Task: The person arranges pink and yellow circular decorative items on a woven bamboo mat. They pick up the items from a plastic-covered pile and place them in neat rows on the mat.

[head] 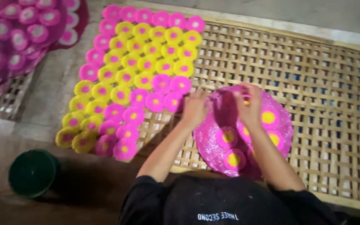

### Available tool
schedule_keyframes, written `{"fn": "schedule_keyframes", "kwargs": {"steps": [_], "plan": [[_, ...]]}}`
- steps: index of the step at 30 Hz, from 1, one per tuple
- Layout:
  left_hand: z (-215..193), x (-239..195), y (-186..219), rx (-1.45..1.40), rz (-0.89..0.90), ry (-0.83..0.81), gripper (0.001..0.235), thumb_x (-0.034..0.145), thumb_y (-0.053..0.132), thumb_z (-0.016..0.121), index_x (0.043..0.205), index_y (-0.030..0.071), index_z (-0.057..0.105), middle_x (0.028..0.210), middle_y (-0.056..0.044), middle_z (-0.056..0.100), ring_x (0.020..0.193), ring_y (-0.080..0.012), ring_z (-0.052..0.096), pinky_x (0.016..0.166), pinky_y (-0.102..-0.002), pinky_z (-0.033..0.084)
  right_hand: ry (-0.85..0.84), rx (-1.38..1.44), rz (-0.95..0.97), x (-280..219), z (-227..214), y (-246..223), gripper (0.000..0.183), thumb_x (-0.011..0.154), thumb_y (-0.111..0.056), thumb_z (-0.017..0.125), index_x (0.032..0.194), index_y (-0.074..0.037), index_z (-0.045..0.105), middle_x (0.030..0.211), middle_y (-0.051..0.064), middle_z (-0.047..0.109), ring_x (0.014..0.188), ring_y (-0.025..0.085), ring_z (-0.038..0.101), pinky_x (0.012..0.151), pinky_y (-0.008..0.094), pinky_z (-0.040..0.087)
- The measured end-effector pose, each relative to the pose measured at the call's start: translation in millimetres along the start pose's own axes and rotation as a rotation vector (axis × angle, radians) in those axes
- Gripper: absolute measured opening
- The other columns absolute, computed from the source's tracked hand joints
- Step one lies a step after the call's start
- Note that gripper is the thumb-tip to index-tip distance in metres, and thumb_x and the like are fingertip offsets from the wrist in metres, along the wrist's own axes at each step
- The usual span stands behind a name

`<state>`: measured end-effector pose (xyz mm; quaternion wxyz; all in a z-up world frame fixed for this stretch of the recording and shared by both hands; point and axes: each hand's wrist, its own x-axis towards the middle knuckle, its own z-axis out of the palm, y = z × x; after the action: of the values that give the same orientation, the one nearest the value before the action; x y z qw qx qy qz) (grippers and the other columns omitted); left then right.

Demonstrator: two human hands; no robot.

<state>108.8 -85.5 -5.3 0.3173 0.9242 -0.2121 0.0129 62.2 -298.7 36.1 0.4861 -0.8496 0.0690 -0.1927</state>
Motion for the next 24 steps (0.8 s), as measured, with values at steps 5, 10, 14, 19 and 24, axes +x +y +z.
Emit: {"fn": "schedule_keyframes", "kwargs": {"steps": [5,10,14,19,24], "plan": [[78.1,37.0,71.9,-0.006,-0.053,-0.108,0.042,0.081,0.041,0.078,0.108,0.009,0.072,0.118,-0.019,0.062,0.117,-0.0363,0.056,0.094,-0.055,0.046,0.154,0.115,0.152,-41.3,-97.4,64.6,0.017,0.109,-0.013,0.067,0.124,-0.005,0.067,0.104,0.003,0.059,0.091,0.012,0.054,0.078,0.027,0.044],[102.3,50.9,104.4,-0.135,-0.075,-0.114,0.024,0.081,0.024,0.077,0.098,0.01,0.066,0.115,-0.013,0.066,0.107,-0.0313,0.065,0.086,-0.048,0.054,0.069,0.388,0.427,-71.2,-119.6,100.6,0.02,0.105,-0.019,0.065,0.117,-0.003,0.067,0.098,-0.001,0.067,0.085,0.009,0.059,0.074,0.024,0.048],[80.7,38.2,138.7,-0.28,-0.099,-0.288,0.024,0.093,0.027,0.07,0.107,0.012,0.059,0.106,-0.013,0.071,0.098,-0.0305,0.07,0.085,-0.047,0.056,0.008,0.656,0.808,-55.9,-102.3,106.4,0.039,0.103,-0.033,0.05,0.121,-0.002,0.065,0.102,0.004,0.072,0.09,0.012,0.067,0.079,0.027,0.055],[24.7,-18.1,141.2,-0.373,0.255,0.172,0.049,0.077,0.033,0.081,0.114,0.008,0.059,0.113,-0.022,0.066,0.111,-0.0404,0.062,0.093,-0.048,0.05,-0.103,0.941,0.804,-42.1,-59.8,89.7,0.035,0.106,-0.028,0.051,0.121,0.003,0.058,0.105,0.01,0.069,0.085,0.02,0.066,0.074,0.034,0.054],[-30.9,-64.4,22.8,-0.675,-0.237,0.137,0.036,0.095,0.02,0.071,0.127,0.006,0.06,0.122,-0.018,0.07,0.117,-0.0328,0.067,0.101,-0.042,0.051,-0.52,0.778,0.737,-33.4,46.8,42.8,0.039,0.09,-0.008,0.058,0.128,-0.006,0.061,0.104,0.008,0.071,0.085,0.02,0.066,0.075,0.034,0.055]]}}
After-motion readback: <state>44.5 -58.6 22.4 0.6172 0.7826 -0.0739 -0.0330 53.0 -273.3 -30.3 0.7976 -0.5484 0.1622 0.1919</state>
